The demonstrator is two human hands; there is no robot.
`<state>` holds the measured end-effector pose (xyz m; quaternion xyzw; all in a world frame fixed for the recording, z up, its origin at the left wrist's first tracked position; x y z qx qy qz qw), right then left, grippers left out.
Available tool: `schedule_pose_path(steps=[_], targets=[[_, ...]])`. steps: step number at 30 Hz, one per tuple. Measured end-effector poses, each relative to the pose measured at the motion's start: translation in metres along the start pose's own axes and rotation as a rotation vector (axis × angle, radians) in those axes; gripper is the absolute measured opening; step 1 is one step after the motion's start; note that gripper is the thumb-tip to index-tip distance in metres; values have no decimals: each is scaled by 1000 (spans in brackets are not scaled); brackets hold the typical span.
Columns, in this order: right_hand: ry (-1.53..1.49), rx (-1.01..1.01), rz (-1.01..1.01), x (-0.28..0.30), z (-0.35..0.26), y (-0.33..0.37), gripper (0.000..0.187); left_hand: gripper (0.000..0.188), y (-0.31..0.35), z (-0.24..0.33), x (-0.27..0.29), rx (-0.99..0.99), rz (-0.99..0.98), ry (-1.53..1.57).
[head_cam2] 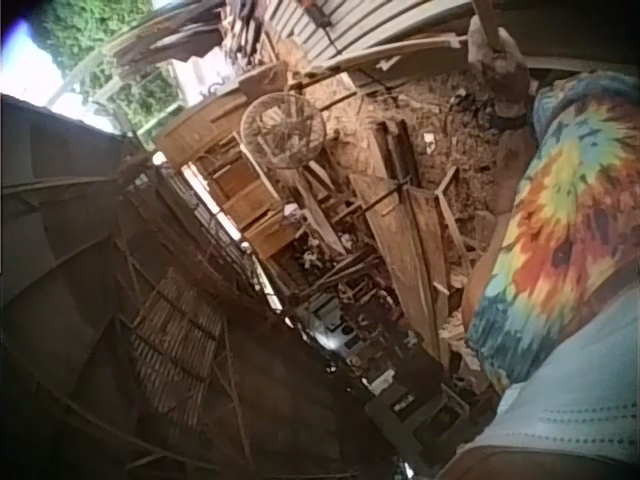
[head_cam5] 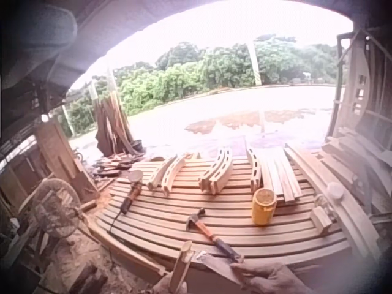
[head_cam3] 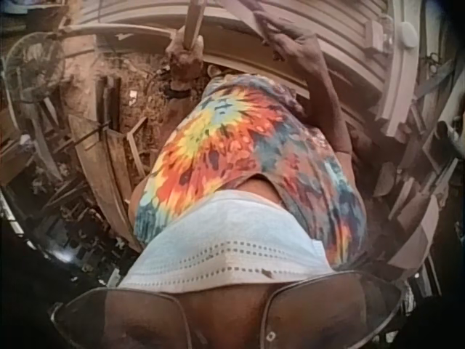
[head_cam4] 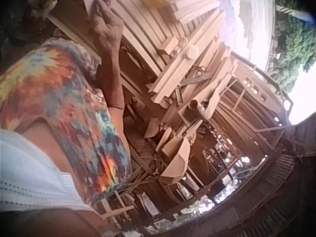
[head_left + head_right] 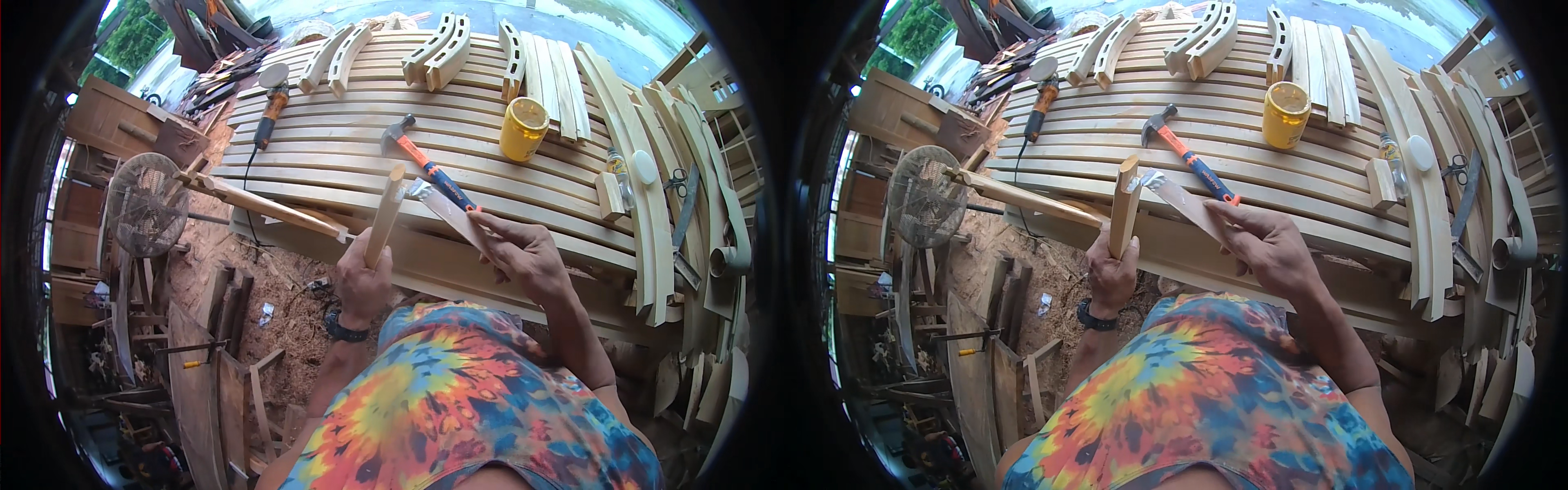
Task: The person applies adhesive to various wooden slats and joints by hand and using a small spreader, then joins the pieces together and secures them by striking them with a hammer.
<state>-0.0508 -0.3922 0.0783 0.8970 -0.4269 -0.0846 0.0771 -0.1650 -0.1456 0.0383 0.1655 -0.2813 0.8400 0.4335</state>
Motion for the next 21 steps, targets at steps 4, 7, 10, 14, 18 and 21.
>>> schedule_pose_path(steps=[4,7,10,14,18,21], targets=[[-47,-90,-25,-3,-3,-5,41,8,-3,8,2,7,-12,37],[-36,-103,-80,-2,-6,-8,41,7,-3,4,1,23,-47,11],[30,-84,-145,9,-8,-11,41,14,-8,8,2,-26,-48,-2],[112,-108,-167,25,-18,-9,41,27,-7,2,11,-159,-45,-34],[535,-170,-135,37,-12,-5,40,31,-9,-4,14,-23,-90,6],[252,106,83,32,-5,5,45,18,-10,-2,10,-9,-37,-20]])
Point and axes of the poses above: each hand's wrist, its own y-axis away from the middle knuckle, its own x-axis out of the back of the hand, z = x × y, the point moved 4 cm from there along -y, towards the middle knuckle, and after that the axes turned 4 degrees about x, right-handed, at the moved point
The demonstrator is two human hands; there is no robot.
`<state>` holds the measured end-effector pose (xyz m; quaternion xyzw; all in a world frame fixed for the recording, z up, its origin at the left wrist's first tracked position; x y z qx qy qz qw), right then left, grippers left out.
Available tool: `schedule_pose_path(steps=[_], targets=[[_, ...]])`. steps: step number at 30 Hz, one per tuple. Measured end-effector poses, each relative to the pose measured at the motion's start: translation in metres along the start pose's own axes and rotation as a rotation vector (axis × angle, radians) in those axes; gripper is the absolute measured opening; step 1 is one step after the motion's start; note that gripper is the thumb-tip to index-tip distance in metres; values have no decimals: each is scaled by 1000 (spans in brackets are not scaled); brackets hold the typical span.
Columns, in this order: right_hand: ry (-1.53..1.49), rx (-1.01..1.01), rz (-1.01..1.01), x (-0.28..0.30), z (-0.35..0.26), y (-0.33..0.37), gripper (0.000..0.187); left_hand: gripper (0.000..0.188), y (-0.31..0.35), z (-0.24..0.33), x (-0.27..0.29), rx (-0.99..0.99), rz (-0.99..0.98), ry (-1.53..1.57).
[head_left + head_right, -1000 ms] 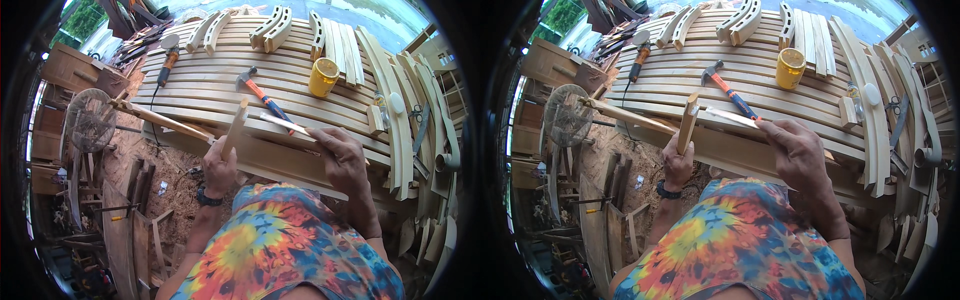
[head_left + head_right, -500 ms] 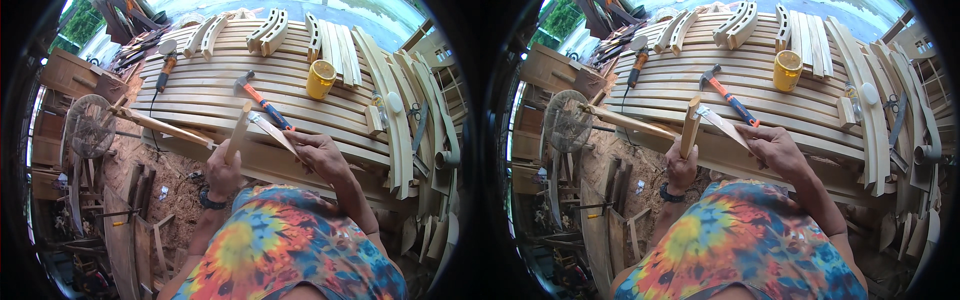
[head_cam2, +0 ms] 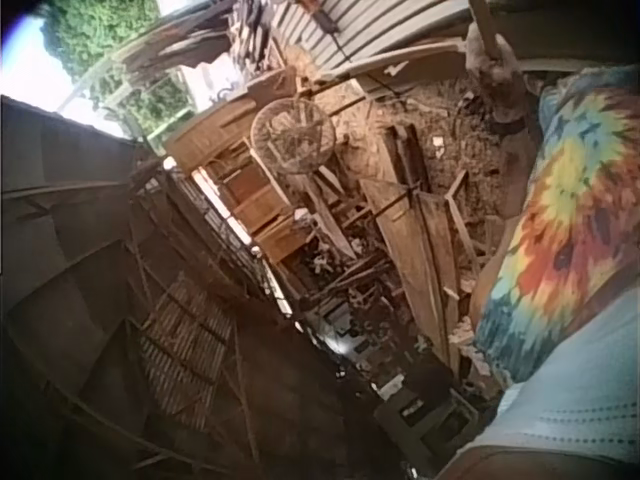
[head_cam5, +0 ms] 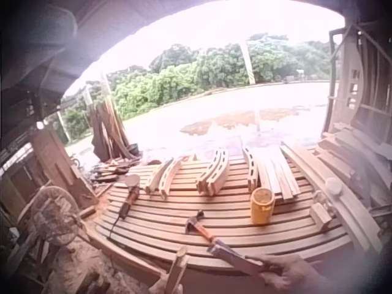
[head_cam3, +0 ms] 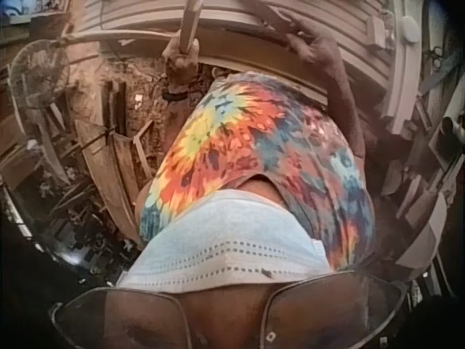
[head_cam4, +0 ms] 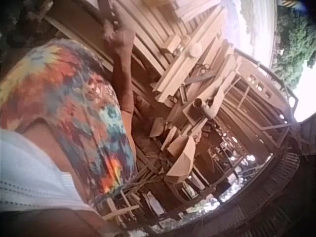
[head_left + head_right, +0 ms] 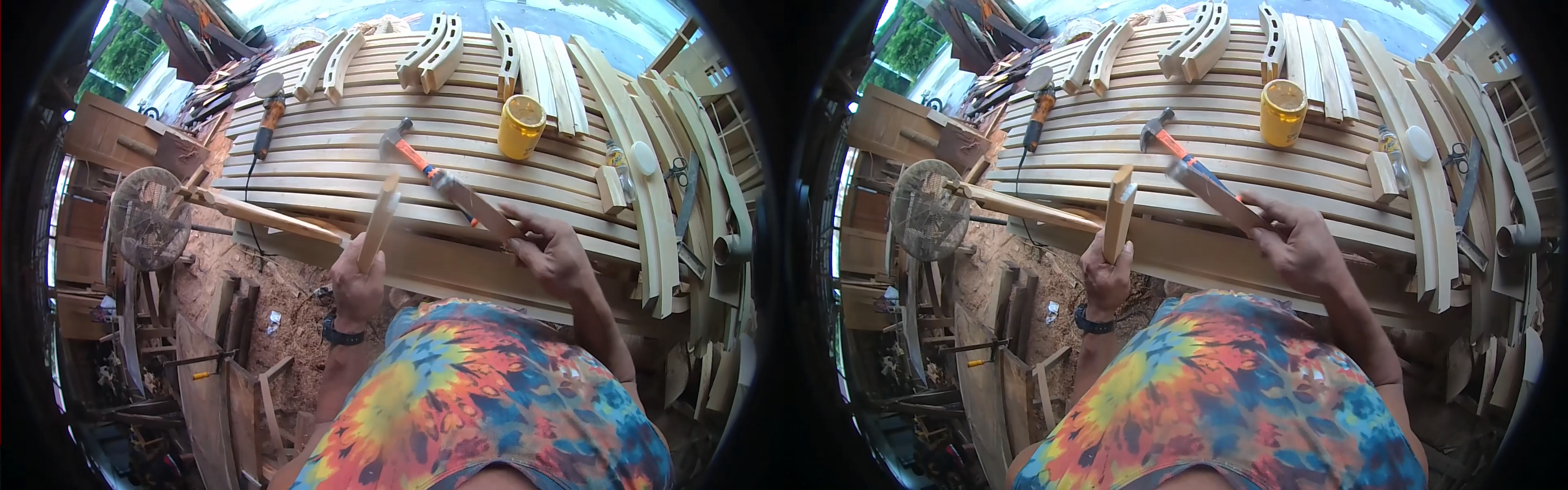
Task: The person applies adhesive to various wooden slats and joints by hand and using a small spreader, then joins the pieces together and secures them by striking them with a hammer.
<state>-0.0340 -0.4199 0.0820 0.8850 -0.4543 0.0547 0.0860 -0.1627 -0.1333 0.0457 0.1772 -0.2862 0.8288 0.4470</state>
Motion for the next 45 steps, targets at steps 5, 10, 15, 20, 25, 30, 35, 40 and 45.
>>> schedule_pose_path(steps=[5,10,15,20,25,30,35,40,45], targets=[[126,407,126,-33,-7,-2,35,15,-3,-2,-7,8,2,18],[280,447,246,-27,-23,-3,34,16,-6,0,-9,-14,23,-7],[398,452,189,-22,-29,-4,36,26,-6,2,-10,-69,29,-62],[450,455,144,-23,-36,-3,37,28,-6,10,-8,-74,11,-79],[442,436,138,-25,-40,3,37,27,-3,8,-9,-60,15,-120],[392,504,143,-28,-43,14,37,27,0,4,-9,-45,39,-127],[342,379,84,-19,-42,16,36,27,2,0,-3,-31,23,-144],[278,505,164,-25,-31,6,35,28,4,3,-4,4,4,-104],[323,547,172,-32,-23,2,38,30,4,4,-4,-66,66,-119]])
Point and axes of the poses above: each hand's wrist, its own y-axis away from the middle knuckle, its own x-axis out of the back of the hand, z = x × y, the point moved 4 cm from there along -y, towards the middle knuckle, and after that the axes turned 4 degrees about x, right-handed, at the moved point
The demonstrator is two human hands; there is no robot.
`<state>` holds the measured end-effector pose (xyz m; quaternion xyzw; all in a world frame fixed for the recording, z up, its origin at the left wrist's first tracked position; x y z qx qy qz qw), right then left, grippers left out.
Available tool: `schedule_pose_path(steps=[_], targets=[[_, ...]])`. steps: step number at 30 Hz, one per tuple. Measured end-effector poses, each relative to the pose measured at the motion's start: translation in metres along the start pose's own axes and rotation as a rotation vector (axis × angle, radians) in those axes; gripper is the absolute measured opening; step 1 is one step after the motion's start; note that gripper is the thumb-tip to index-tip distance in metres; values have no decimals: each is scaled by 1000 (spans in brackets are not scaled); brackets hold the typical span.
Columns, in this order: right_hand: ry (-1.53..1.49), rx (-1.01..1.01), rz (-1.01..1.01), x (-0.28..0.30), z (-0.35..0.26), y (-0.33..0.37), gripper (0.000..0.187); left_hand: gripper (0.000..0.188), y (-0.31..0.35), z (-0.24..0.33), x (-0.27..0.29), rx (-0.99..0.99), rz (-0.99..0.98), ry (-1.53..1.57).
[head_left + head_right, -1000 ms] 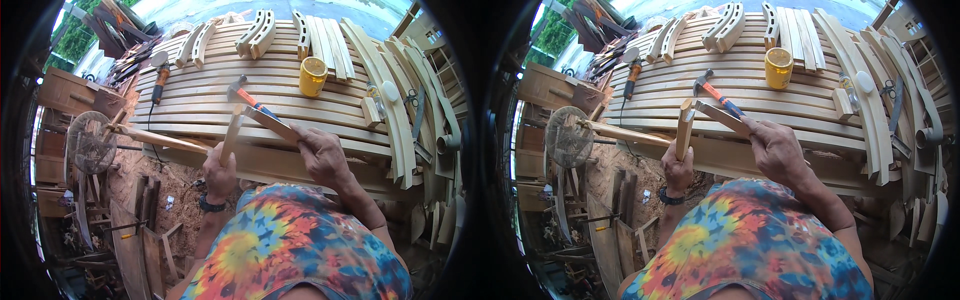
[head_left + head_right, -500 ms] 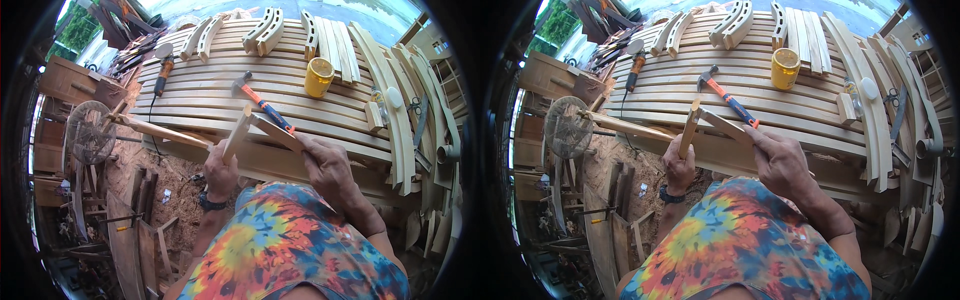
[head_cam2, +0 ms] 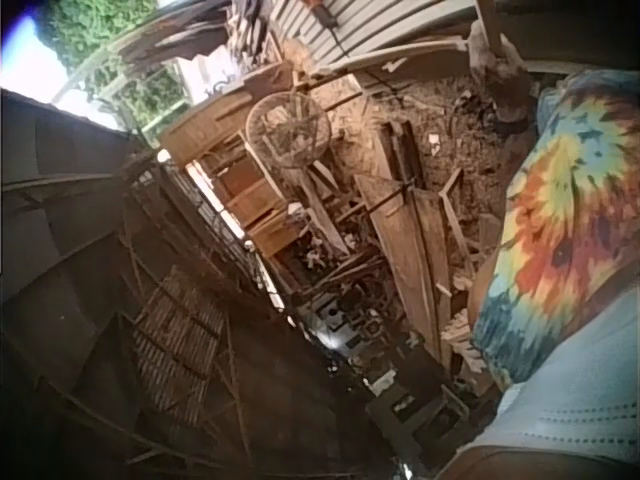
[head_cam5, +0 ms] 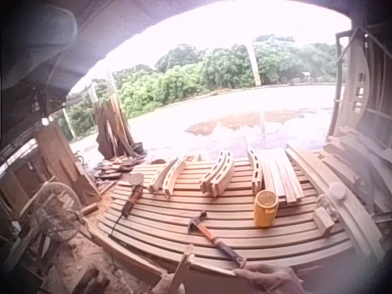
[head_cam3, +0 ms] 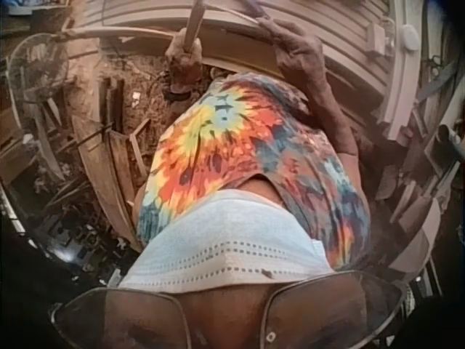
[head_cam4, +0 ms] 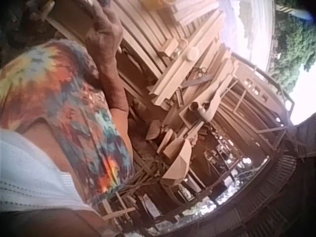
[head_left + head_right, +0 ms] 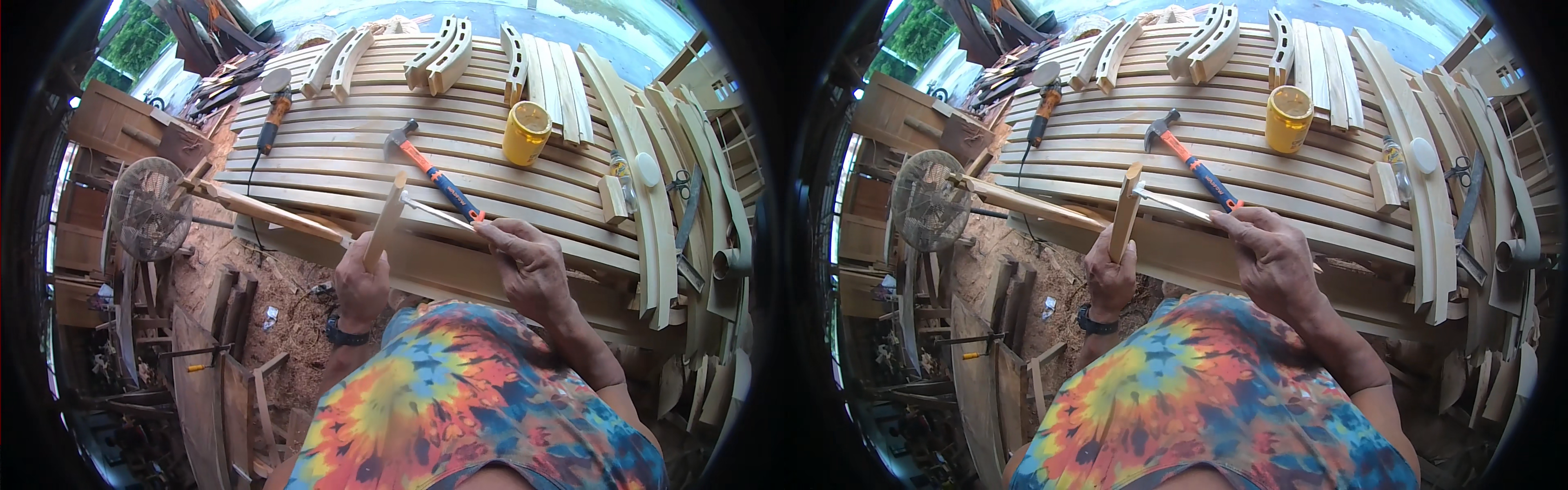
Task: The person applies adhesive to various wooden slats and joints by hand and using a small spreader, then joins the pieces together and secures them by striking them with a hammer.
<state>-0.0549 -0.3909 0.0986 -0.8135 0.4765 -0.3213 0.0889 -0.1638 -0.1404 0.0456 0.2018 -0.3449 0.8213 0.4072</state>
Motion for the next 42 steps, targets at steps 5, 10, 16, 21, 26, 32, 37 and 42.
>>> schedule_pose_path(steps=[5,10,16,21,26,32,37,42], targets=[[69,65,-33,0,-8,1,41,27,-1,3,0,49,-37,7],[109,38,-4,12,-11,-1,42,27,-1,-1,5,98,-40,15],[138,68,1,3,-4,-6,41,26,-1,3,2,51,-34,-3],[149,81,-37,5,-8,-5,38,26,-1,1,2,42,-16,-24],[146,47,13,13,-5,-10,38,22,-1,1,6,24,-1,94],[107,78,16,6,-12,-17,35,10,0,-4,4,51,22,105],[132,87,-23,-2,-13,-17,37,9,2,-7,5,58,22,113],[177,128,-21,4,-12,-19,37,11,5,-4,11,40,11,159]])
Point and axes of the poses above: each hand's wrist, its own y-axis away from the middle knuckle, its own x-axis out of the back of the hand, z = x × y, the point moved 4 cm from there along -y, towards the middle knuckle, and after that the axes turned 4 degrees about x, right-handed, at the moved point
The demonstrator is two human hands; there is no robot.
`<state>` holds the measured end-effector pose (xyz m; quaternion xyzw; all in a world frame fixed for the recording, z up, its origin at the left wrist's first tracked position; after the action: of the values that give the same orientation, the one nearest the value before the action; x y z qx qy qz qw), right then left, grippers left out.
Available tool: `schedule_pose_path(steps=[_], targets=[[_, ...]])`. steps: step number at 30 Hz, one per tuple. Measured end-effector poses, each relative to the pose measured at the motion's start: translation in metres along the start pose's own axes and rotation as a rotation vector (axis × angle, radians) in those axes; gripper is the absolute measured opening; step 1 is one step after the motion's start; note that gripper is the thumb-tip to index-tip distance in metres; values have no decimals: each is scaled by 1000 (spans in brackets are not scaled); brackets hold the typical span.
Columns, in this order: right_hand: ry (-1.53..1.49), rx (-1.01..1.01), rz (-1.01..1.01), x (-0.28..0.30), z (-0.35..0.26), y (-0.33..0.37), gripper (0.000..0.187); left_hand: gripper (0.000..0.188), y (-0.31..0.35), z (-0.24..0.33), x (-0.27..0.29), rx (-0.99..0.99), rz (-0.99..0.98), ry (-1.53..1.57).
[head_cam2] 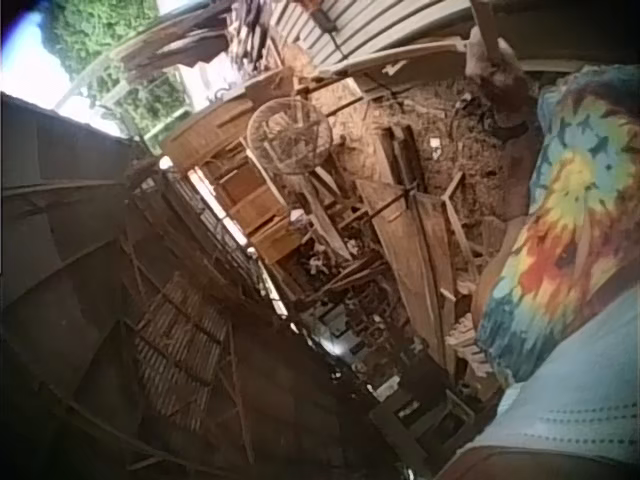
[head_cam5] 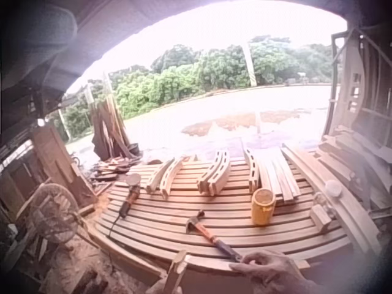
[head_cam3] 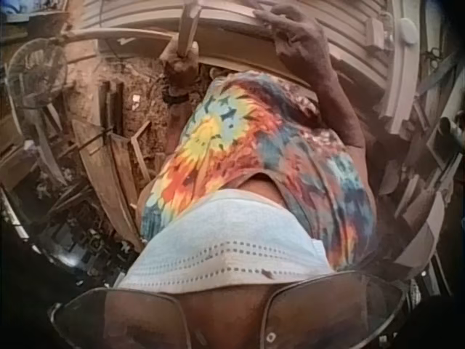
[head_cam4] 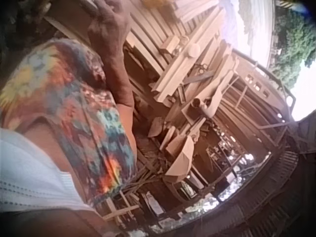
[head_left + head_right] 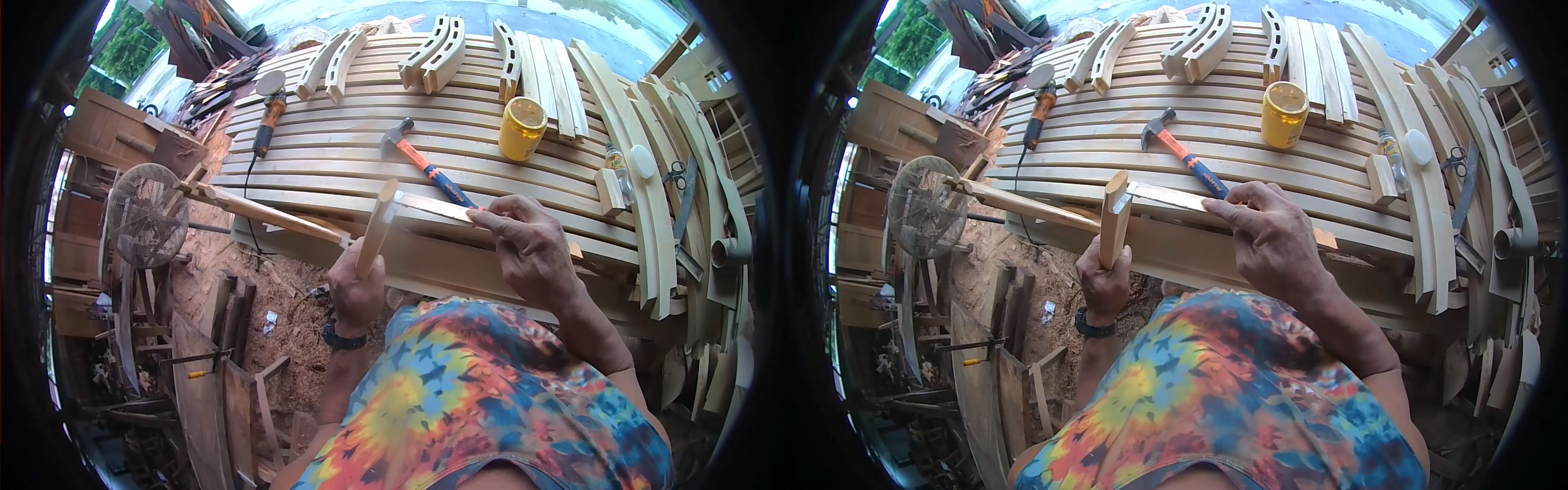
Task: The person applies adhesive to various wooden slats and joints by hand and using a small spreader, then joins the pieces together and secures them by striking them with a hammer.
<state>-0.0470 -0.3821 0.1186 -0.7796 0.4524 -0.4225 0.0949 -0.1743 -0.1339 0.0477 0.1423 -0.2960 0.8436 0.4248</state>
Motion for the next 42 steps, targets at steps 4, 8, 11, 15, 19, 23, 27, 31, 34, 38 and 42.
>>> schedule_pose_path(steps=[4,8,11,15,19,23,27,31,34,38,42], targets=[[46,-99,-15,10,3,0,37,28,3,-7,1,-2,-50,-5],[-49,-140,8,9,-5,1,38,12,2,-5,1,4,1,19],[-13,9,-4,0,-12,4,42,10,0,-4,2,12,7,-12],[-33,-96,-85,2,-12,11,41,10,-1,-15,7,36,45,-56],[-84,-112,-20,-1,-15,10,40,12,-3,-19,13,40,22,-74],[-88,-104,-34,-13,-17,7,40,14,-4,-13,13,-56,56,-97],[-39,21,-49,-15,-18,11,41,16,-1,-20,11,4,30,-99],[-20,-89,-92,5,-5,14,41,18,3,-29,11,29,7,-59],[92,-186,179,45,32,1,39,19,12,-33,18,81,54,-40],[307,-500,490,103,153,0,46,15,22,-19,30,106,28,-27],[405,-560,451,107,234,13,47,15,34,-36,43,122,34,-69]])
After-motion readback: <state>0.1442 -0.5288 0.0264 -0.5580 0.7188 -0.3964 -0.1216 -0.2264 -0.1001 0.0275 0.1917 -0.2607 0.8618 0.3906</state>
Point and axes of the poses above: each hand's wrist, its own y-axis away from the middle knuckle, its own x-axis out of the back of the hand, z = x × y, the point moved 4 cm from there along -y, towards the middle knuckle, and after that the axes turned 4 degrees about x, right-handed, at the moved point
